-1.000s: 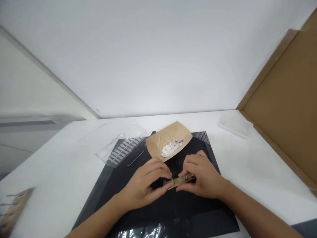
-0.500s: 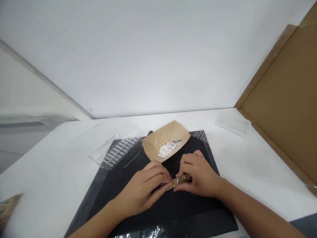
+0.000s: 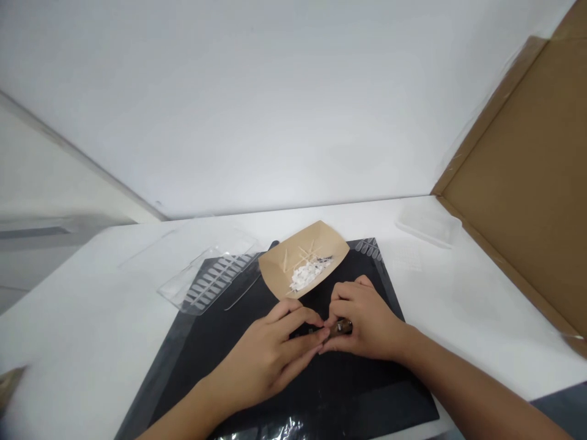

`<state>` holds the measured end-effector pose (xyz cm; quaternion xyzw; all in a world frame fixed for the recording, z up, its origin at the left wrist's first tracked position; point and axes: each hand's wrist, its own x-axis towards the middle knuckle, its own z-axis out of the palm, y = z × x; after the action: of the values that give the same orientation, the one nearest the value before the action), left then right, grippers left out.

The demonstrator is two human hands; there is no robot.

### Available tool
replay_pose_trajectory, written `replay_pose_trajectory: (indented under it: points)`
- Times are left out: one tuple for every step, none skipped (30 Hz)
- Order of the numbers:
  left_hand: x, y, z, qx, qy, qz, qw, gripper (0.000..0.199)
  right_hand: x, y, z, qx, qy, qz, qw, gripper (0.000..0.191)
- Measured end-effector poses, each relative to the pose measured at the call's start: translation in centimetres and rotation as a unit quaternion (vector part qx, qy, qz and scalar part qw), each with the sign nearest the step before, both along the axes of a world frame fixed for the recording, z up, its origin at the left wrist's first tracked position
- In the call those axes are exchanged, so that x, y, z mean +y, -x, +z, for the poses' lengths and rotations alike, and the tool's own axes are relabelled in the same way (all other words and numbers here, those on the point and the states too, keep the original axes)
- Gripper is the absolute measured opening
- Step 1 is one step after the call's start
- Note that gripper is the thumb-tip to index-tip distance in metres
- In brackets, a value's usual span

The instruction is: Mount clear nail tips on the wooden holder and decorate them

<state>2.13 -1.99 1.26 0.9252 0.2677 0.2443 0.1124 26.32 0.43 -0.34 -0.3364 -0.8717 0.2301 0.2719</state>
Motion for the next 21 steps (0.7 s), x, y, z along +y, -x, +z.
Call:
replay_pose_trajectory:
  points:
    - [0.0,-0.1,0.1,0.004,-0.003,0.000,1.000,0.016,0.0,0.0,0.0,0.000,0.003,0.001,1.000,0.038]
    - [0.0,-0.1,0.3,0.008,-0.004,0.000,1.000,0.016,0.0,0.0,0.0,-0.001,0.005,0.003,1.000,0.037]
    - [0.0,-0.2,0.4,0.012,-0.005,0.001,1.000,0.015,0.0,0.0,0.0,-0.002,0.006,0.004,1.000,0.036]
    - [0.0,-0.2,0.4,0.013,-0.006,0.002,1.000,0.015,-0.1,0.0,0.0,-0.005,0.008,0.005,1.000,0.036]
    - [0.0,-0.3,0.5,0.015,-0.006,0.002,1.000,0.015,-0.1,0.0,0.1,-0.008,0.009,0.006,1.000,0.035]
    - [0.0,-0.3,0.5,0.015,-0.006,0.002,1.000,0.015,-0.1,0.0,0.1,-0.012,0.008,0.007,1.000,0.034]
    - [0.0,-0.3,0.4,0.015,-0.003,0.003,1.000,0.014,-0.1,-0.1,0.1,-0.018,0.005,0.008,1.000,0.033]
    - [0.0,-0.3,0.4,0.012,0.001,0.005,1.000,0.014,-0.1,-0.1,0.1,-0.023,-0.003,0.010,1.000,0.033]
    - [0.0,-0.3,0.3,0.009,0.006,0.006,1.000,0.013,0.0,-0.2,0.2,-0.030,-0.016,0.012,0.999,0.033]
    - [0.0,-0.3,0.2,0.005,0.010,0.008,1.000,0.012,0.1,-0.3,0.3,-0.037,-0.032,0.017,0.999,0.034]
    - [0.0,-0.2,0.1,0.000,0.012,0.009,1.000,0.013,0.2,-0.4,0.5,-0.042,-0.050,0.022,0.998,0.036]
    - [0.1,-0.2,0.1,-0.004,0.012,0.009,1.000,0.013,0.3,-0.4,0.8,-0.043,-0.068,0.028,0.996,0.038]
    - [0.1,-0.2,0.0,-0.007,0.010,0.009,1.000,0.013,0.2,-0.4,1.2,-0.036,-0.086,0.035,0.995,0.039]
    - [0.2,-0.2,-0.1,-0.008,0.007,0.009,1.000,0.012,-0.1,-0.4,1.7,-0.016,-0.103,0.040,0.994,0.038]
    - [0.2,-0.2,-0.1,-0.009,0.005,0.009,1.000,0.012,-0.6,-0.4,2.3,0.014,-0.118,0.042,0.992,0.034]
    - [0.2,-0.2,-0.2,-0.010,0.005,0.010,1.000,0.012,-1.4,-0.4,2.9,0.061,-0.132,0.038,0.989,0.028]
    - [0.2,-0.2,-0.2,-0.013,0.007,0.010,1.000,0.012,-2.5,-0.4,3.5,0.119,-0.139,0.025,0.983,0.024]
    - [0.2,-0.2,-0.3,-0.018,0.010,0.009,1.000,0.012,-4.0,-0.5,4.1,0.162,-0.138,0.005,0.977,0.018]
    - [0.2,-0.2,-0.4,-0.023,0.014,0.007,1.000,0.013,-5.6,-0.7,4.5,0.161,-0.128,-0.019,0.978,0.014]
    - [0.2,-0.3,-0.5,-0.026,0.019,0.005,0.999,0.015,-7.4,-1.1,4.9,0.149,-0.127,-0.028,0.980,0.012]
    - [0.2,-0.3,-0.6,-0.027,0.024,0.004,0.999,0.019,-9.2,-1.5,5.2,0.132,-0.128,-0.034,0.982,0.010]
